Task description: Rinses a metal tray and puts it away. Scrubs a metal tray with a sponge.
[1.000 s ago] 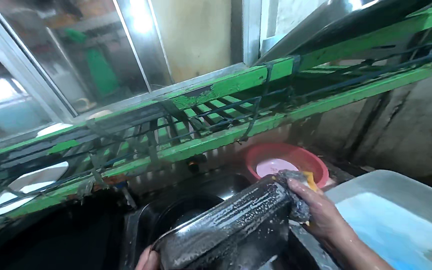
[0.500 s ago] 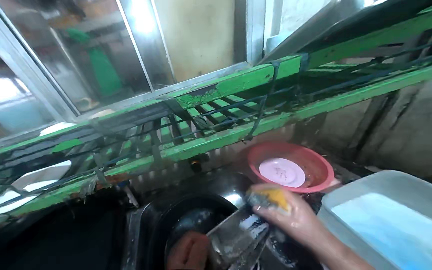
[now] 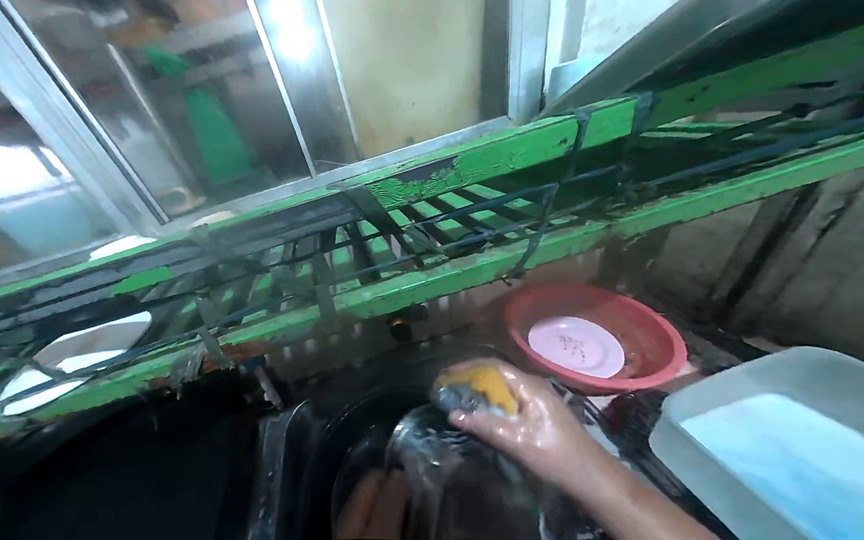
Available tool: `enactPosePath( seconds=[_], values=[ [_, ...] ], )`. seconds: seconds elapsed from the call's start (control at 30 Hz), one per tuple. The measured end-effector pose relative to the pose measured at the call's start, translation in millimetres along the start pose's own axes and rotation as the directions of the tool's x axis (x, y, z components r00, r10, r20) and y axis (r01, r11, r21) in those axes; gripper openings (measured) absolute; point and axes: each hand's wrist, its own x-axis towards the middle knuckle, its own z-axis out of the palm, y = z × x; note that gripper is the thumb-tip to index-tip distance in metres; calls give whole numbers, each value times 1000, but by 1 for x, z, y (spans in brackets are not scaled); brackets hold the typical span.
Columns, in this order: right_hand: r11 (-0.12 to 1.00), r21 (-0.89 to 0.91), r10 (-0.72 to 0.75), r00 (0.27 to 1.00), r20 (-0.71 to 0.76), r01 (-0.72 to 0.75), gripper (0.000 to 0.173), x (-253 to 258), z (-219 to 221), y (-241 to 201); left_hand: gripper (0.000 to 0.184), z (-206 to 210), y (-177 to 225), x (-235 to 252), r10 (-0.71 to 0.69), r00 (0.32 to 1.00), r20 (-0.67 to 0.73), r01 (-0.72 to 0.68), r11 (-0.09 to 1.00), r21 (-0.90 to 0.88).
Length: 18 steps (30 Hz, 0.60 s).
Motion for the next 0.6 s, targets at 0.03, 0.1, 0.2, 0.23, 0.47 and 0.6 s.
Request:
enactPosePath(
  seconds=[0.03,0.1,0.2,0.23,0.47,0.6],
  values=[
    [988,-73,133,991,-14,-133,48,3,-7,27,21,-6,-4,0,-65,996,-65,63,997,-39],
    [902,-124,406,910,-78,-413,48,4,-25,82,25,-17,-23,3,-200,968,-154,190,979,-79],
    [850,12,516,827,-224,-527,46,-15,-22,119,38,-12,-74,16,-394,892,-220,348,912,-218],
    [876,21,474,851,-226,-482,48,-23,-12,115,40,-6,-94,20,-449,864,-230,381,879,-286],
    [957,-258,12,868,496,134,38,-110,101,67,41,28,-189,30,-570,800,-186,475,792,-385],
    [930,-361,197,919,341,-65,42,-129,77,147,38,22,-213,24,-575,806,-142,446,747,-493]
  ],
)
